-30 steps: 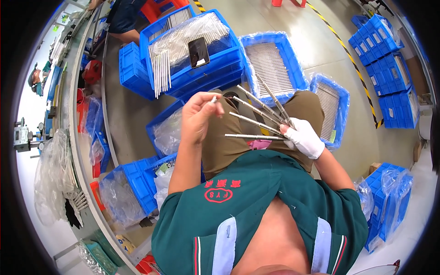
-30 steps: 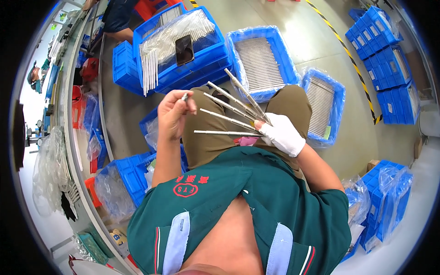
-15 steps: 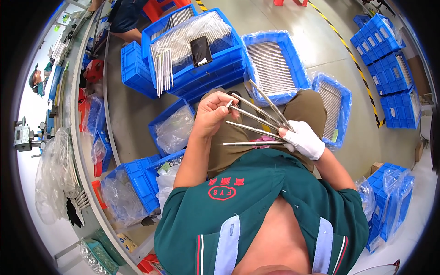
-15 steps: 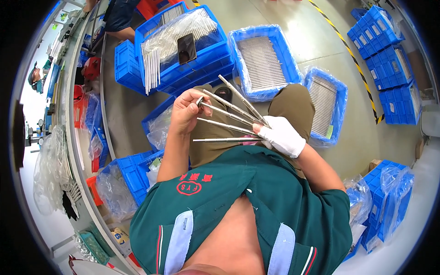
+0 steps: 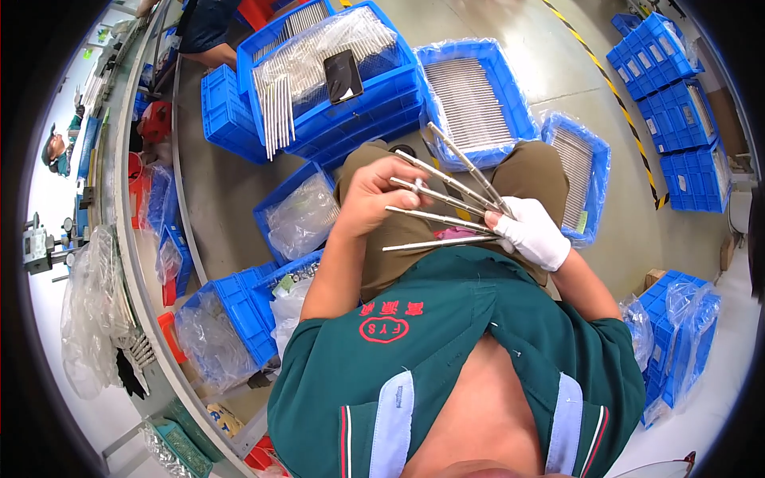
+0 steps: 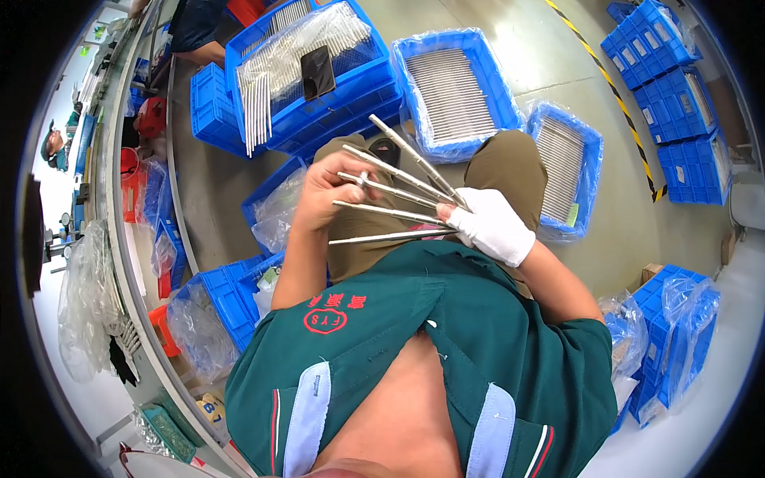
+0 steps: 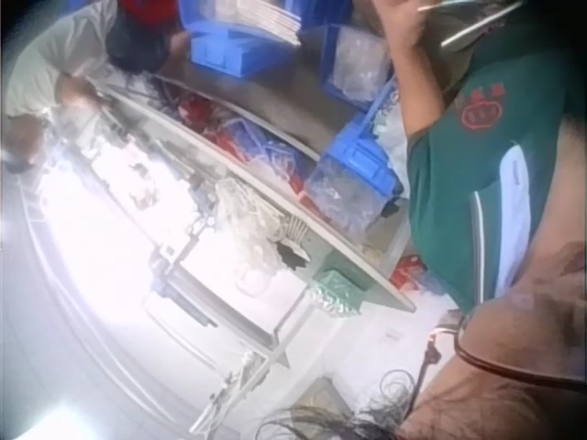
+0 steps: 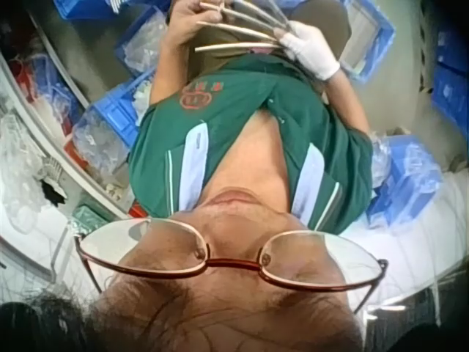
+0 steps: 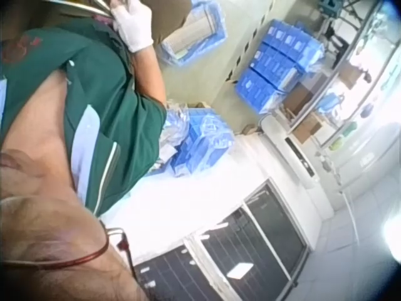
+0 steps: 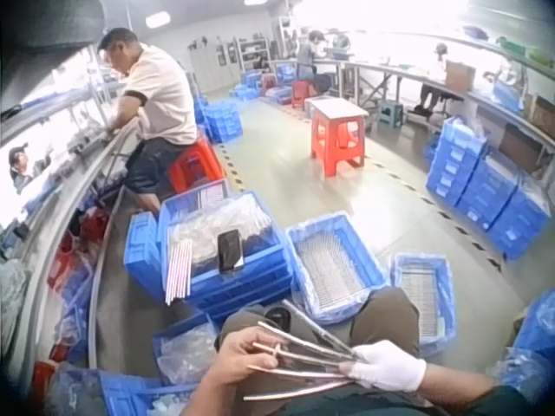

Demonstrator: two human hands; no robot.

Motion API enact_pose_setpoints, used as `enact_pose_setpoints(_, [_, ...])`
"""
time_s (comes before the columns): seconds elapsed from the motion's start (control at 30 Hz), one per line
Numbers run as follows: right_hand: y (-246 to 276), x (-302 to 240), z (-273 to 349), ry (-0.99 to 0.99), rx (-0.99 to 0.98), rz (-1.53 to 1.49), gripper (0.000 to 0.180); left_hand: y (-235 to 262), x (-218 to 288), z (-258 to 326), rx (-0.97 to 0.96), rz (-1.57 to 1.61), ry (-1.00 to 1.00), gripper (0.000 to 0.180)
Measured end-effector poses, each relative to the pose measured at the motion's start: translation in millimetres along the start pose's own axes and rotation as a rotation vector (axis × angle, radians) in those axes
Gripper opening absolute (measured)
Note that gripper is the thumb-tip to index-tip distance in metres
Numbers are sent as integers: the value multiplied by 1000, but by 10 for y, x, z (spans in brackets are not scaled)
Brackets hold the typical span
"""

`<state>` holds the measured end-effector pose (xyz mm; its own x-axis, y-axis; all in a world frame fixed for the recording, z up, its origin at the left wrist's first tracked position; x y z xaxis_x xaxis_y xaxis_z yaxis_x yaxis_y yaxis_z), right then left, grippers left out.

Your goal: The person sorts and organizes small metal tubes into blue crates by hand.

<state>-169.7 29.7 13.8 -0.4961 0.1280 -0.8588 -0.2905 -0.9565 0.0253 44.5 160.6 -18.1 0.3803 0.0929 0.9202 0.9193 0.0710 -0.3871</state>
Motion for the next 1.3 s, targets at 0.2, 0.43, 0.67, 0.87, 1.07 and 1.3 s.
enact_pose_setpoints(0.2, [-142,-55,-51,55,-26,-34,33,-215,-164,46,93,144,0,27])
enact_pose_setpoints(0.43, [-6,82,-36,-40,-82,-8,32,157,101,236,191,11,-141,23])
enact_pose_setpoints(0.67, [-60,38,3,-80,-225,-118,26,226,24,111,90,96,-134,35])
enact_pose_setpoints(0.87, [-43,13,10,-90,-232,-119,25,212,-35,86,12,91,-78,30])
enact_pose_setpoints(1.07, [-85,59,-31,-111,-273,-297,23,214,22,-13,-85,90,-56,30])
enact_pose_setpoints(1.3, [-119,47,-27,-115,-254,-261,25,18,-177,-88,-218,84,9,31])
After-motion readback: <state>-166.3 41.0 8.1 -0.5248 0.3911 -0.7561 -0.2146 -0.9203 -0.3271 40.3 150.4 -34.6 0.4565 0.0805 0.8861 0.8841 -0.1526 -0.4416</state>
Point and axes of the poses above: each hand's wrist, its own z-axis away from the middle knuckle, its own y-axis out of the back of the hand, x = y × z, the point moved 1 cm from there along -z, towards the middle knuckle, and after that the axes turned 7 degrees about -x, right-handed, at the moved point
